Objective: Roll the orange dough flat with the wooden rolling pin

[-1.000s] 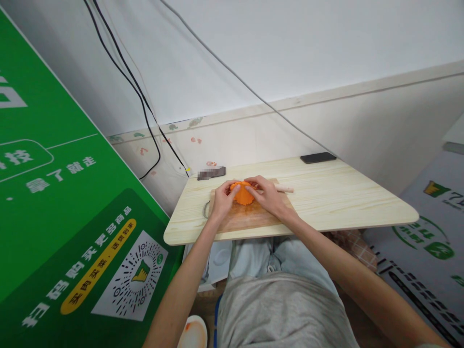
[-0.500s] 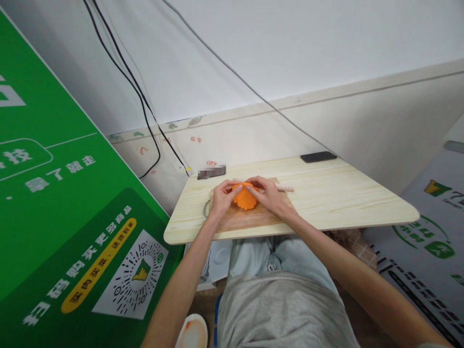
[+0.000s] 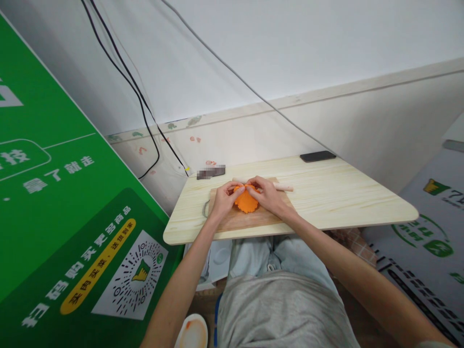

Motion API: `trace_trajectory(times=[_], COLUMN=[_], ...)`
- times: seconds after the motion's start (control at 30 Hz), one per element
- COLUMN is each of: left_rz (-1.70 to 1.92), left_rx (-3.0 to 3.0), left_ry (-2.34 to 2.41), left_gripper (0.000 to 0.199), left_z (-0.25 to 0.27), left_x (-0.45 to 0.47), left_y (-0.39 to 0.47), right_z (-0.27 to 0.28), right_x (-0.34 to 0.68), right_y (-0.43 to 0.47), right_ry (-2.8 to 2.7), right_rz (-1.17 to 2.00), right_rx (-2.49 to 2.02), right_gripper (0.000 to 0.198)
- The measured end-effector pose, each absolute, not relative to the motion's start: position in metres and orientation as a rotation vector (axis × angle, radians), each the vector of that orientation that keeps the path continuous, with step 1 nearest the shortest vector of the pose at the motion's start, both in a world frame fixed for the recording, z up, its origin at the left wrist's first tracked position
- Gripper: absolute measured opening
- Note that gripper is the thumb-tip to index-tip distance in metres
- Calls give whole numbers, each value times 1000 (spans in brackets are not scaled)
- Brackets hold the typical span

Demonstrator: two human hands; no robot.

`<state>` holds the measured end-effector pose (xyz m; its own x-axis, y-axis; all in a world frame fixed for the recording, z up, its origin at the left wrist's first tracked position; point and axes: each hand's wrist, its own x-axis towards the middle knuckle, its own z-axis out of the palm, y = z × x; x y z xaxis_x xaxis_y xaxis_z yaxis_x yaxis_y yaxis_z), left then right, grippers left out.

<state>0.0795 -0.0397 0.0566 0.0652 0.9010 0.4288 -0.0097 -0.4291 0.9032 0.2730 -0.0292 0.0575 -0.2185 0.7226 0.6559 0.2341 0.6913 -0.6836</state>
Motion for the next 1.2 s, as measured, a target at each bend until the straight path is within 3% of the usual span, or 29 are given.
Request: trace_trajectory(times=[0.23, 0.57, 1.2], left_rz=[1524, 1485, 1485], left_rx=[1506, 1490, 1552], left_ry=[960, 931, 954], left_gripper=[53, 61, 56], left_z=[56, 56, 58], left_x=[81, 81, 79], left_y=[-38, -38, -40], right_z=[58, 58, 63], right_x=[270, 272, 272], right_y=[-30, -28, -31], right_ry=[-1676, -1649, -1657], right_rz=[588, 550, 886], right_rx=[-751, -773, -776], right_gripper=[26, 24, 27])
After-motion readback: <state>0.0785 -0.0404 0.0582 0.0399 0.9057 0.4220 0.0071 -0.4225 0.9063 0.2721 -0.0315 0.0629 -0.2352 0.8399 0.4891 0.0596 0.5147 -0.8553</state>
